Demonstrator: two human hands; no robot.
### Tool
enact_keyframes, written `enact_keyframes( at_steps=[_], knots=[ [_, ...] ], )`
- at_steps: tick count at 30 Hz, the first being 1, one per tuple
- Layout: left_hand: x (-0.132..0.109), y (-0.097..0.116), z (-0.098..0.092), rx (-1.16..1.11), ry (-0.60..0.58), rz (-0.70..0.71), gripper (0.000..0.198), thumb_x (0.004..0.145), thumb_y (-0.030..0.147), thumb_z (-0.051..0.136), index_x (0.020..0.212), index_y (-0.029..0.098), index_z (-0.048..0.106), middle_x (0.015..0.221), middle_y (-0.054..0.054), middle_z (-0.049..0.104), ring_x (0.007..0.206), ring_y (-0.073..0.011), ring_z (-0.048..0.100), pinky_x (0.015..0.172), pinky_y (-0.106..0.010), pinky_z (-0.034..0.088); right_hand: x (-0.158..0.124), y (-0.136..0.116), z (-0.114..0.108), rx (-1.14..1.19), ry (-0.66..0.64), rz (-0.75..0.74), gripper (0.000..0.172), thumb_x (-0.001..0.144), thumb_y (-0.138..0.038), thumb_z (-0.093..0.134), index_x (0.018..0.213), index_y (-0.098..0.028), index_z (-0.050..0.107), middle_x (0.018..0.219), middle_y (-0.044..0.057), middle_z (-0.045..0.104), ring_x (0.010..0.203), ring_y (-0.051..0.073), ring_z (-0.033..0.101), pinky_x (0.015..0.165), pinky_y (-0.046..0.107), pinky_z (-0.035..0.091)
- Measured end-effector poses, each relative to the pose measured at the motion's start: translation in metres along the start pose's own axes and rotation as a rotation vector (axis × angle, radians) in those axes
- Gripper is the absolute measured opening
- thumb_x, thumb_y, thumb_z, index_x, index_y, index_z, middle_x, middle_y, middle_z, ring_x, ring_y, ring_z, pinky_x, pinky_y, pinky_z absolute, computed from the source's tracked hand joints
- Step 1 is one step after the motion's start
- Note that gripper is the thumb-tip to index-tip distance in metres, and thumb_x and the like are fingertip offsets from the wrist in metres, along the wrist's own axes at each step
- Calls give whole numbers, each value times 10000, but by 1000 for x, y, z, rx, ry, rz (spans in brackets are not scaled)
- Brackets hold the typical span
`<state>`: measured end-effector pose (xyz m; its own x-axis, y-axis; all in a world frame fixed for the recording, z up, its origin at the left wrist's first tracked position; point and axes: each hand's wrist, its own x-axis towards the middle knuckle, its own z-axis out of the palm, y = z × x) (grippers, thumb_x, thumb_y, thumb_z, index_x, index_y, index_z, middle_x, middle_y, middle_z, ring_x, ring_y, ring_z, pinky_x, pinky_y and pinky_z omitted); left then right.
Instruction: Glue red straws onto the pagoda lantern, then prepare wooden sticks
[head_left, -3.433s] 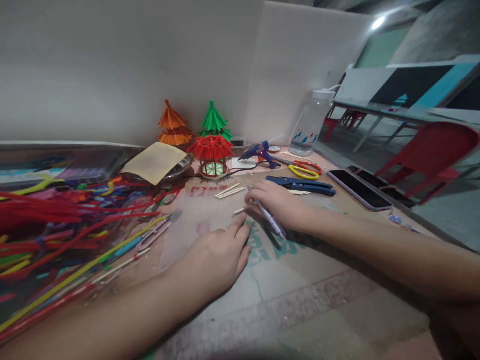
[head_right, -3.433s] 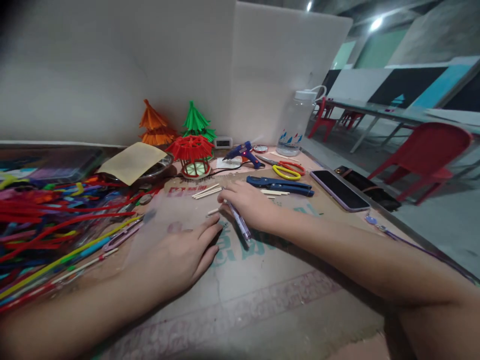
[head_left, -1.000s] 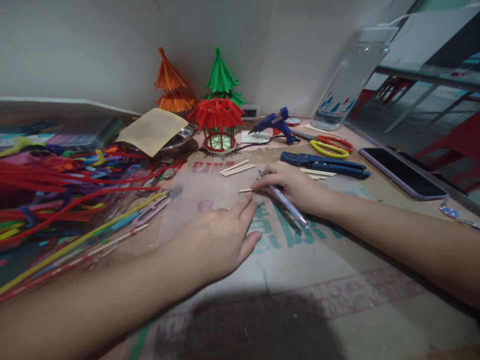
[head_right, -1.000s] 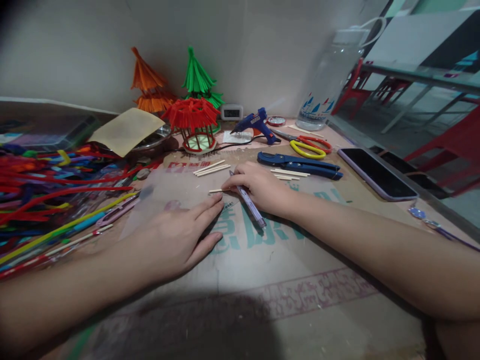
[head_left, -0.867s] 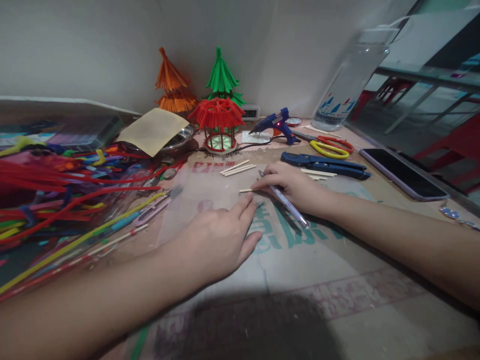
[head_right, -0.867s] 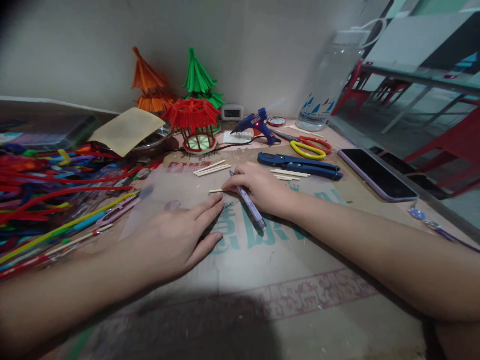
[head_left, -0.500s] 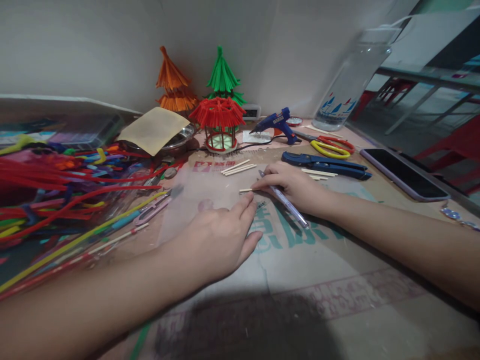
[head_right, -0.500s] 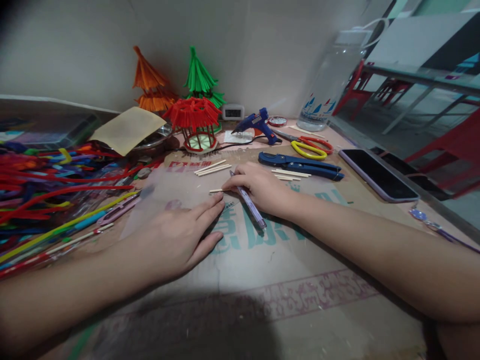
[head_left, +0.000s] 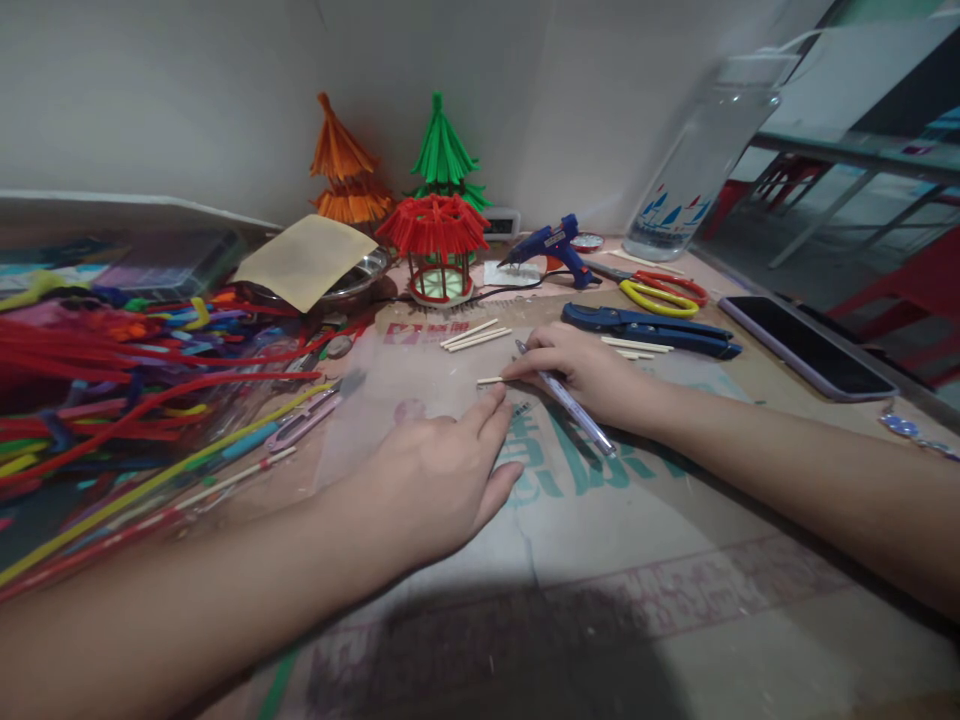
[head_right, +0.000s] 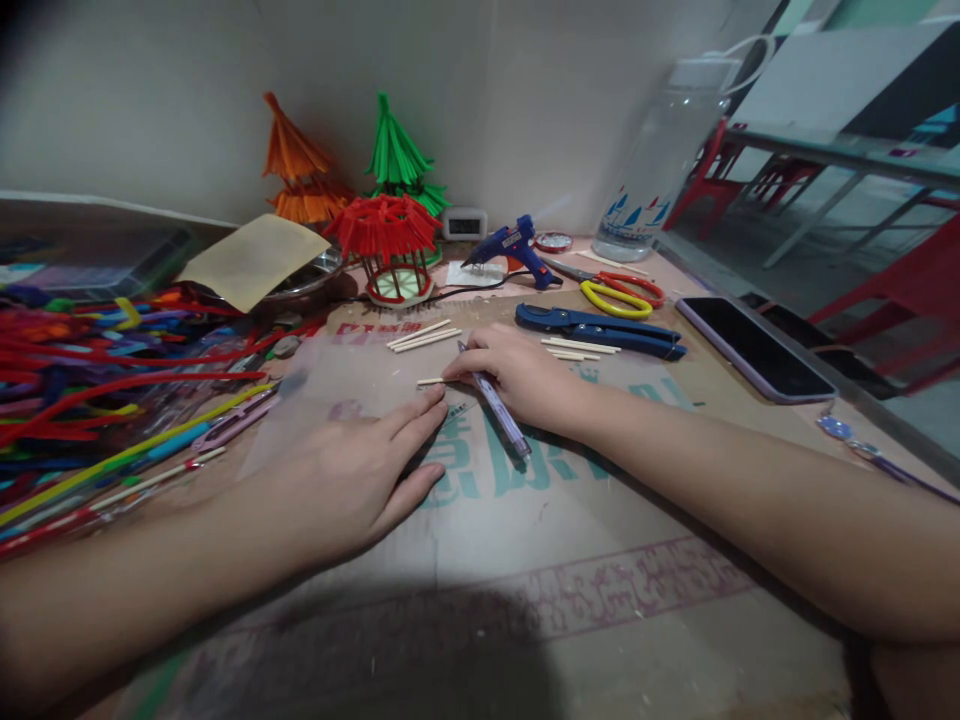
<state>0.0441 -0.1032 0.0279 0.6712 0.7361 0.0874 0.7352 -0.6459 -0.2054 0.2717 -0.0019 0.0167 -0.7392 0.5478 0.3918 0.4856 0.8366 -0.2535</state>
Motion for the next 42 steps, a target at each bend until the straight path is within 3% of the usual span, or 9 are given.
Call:
enact_keyframes(
  at_steps=[27,35,42],
  knots=[
    [0,1,-3,-39,-11,-5,585,1067,423,302,1519,87,463,1588,-201,455,964,-307,763,808,-519,613,1,-1,-1,-4,-6,6,248,1011,-294,574,1066,-205,799,884,72,640,836,204,558,727,309,404],
    [1,-1,-8,-27,-22,-52,542,1044,481,363,1483,201,513,1615,-189,427,869,-282,763,724,-447,615,0,0,-1,-8,-16,5,247,1008,-279,573,1086,-206,797,899,75,644,852,209,567,738,314,411],
    [3,-4,-10,-59,-68,-57,534,1036,481,372,1487,222,495,1615,-168,434,826,-270,763,726,-454,624,1,0,0,-14,-32,15,264,1018,-307,562,1090,-183,784,939,100,661,882,224,580,764,329,414]
  ],
)
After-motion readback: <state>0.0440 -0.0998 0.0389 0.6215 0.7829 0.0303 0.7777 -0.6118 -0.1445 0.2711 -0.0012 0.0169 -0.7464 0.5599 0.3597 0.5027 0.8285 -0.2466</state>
